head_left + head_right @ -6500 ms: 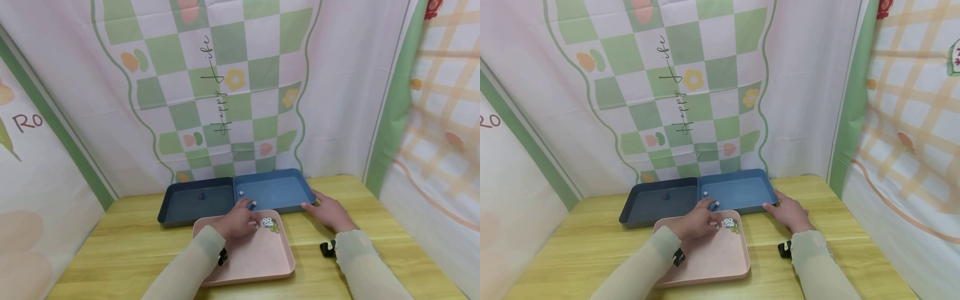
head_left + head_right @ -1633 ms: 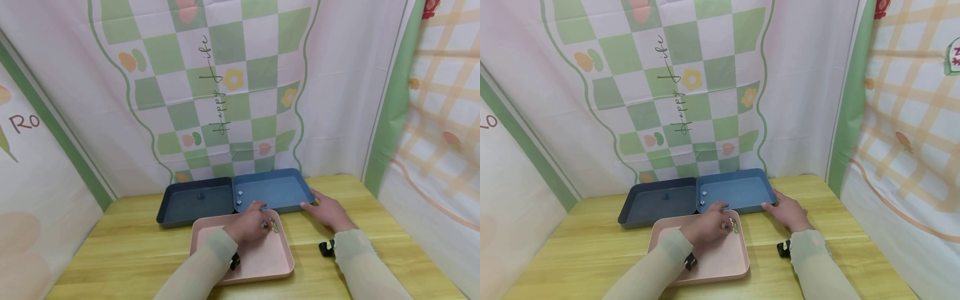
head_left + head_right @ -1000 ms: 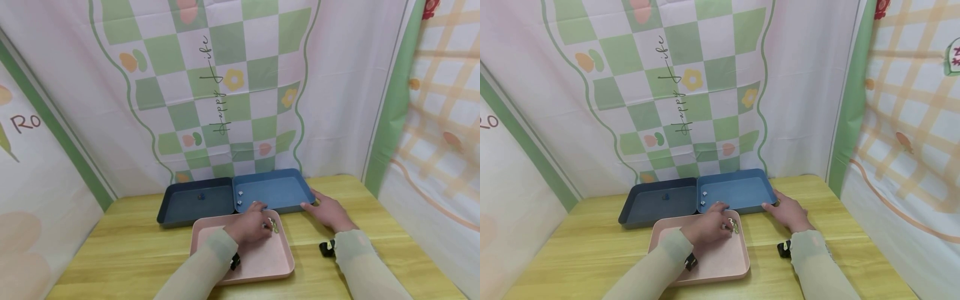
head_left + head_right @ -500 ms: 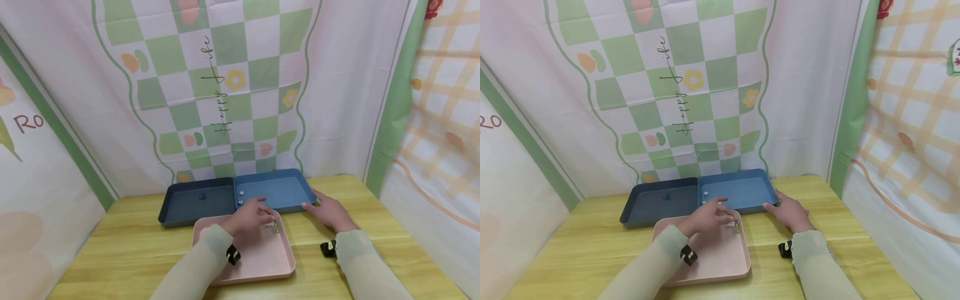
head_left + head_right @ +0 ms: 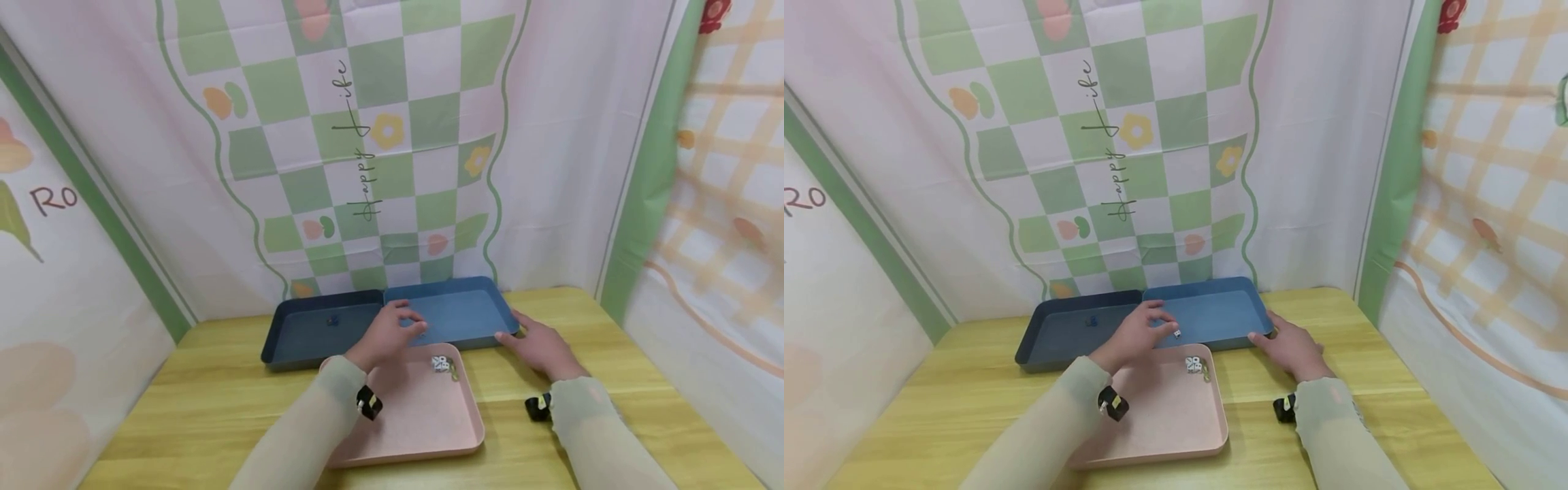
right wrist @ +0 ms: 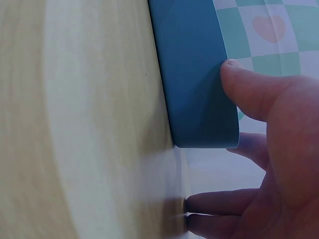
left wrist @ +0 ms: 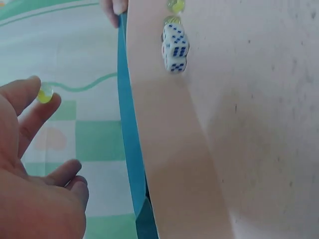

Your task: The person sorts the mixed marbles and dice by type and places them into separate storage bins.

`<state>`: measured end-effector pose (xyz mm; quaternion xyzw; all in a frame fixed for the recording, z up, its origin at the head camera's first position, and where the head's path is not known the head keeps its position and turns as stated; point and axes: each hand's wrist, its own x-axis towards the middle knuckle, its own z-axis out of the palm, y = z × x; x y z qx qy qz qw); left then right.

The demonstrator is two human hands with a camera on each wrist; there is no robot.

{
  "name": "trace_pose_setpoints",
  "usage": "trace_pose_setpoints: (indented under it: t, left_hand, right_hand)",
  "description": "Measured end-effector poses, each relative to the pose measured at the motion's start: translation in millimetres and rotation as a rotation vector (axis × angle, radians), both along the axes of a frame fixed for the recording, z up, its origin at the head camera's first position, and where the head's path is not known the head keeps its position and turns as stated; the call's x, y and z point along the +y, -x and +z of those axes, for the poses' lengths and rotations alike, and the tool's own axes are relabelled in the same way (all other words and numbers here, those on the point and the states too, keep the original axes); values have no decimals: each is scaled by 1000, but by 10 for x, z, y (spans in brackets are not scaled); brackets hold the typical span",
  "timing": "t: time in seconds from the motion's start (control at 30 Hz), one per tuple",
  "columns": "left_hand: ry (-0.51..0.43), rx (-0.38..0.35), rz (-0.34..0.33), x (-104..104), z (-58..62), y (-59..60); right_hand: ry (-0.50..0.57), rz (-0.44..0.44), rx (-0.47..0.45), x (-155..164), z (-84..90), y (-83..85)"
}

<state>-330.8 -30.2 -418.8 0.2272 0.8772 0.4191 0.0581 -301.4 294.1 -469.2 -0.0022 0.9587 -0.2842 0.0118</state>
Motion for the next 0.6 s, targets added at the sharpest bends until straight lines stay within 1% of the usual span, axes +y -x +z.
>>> trace_pose_setpoints:
  t: [0.1,0.23,0.4,0.5,0.6]
  left_hand:
    - [-45,1,47,-70,12,19]
    - [-96,10,126,-176,21,76]
    - [-134,20,243,-366,-19,209]
    - [-148,40,298,-509,-54,300]
    - [-156,44,358,-652,-64,371]
  right_hand:
    - [0,-3,2,0,-3,-2]
    - [4,-8,3,-2,0,-8]
    - [8,-7,3,-11,4,-25]
    - [9,-8,4,-18,3,-30]
    - [5,-8,8,-16,-1,-28]
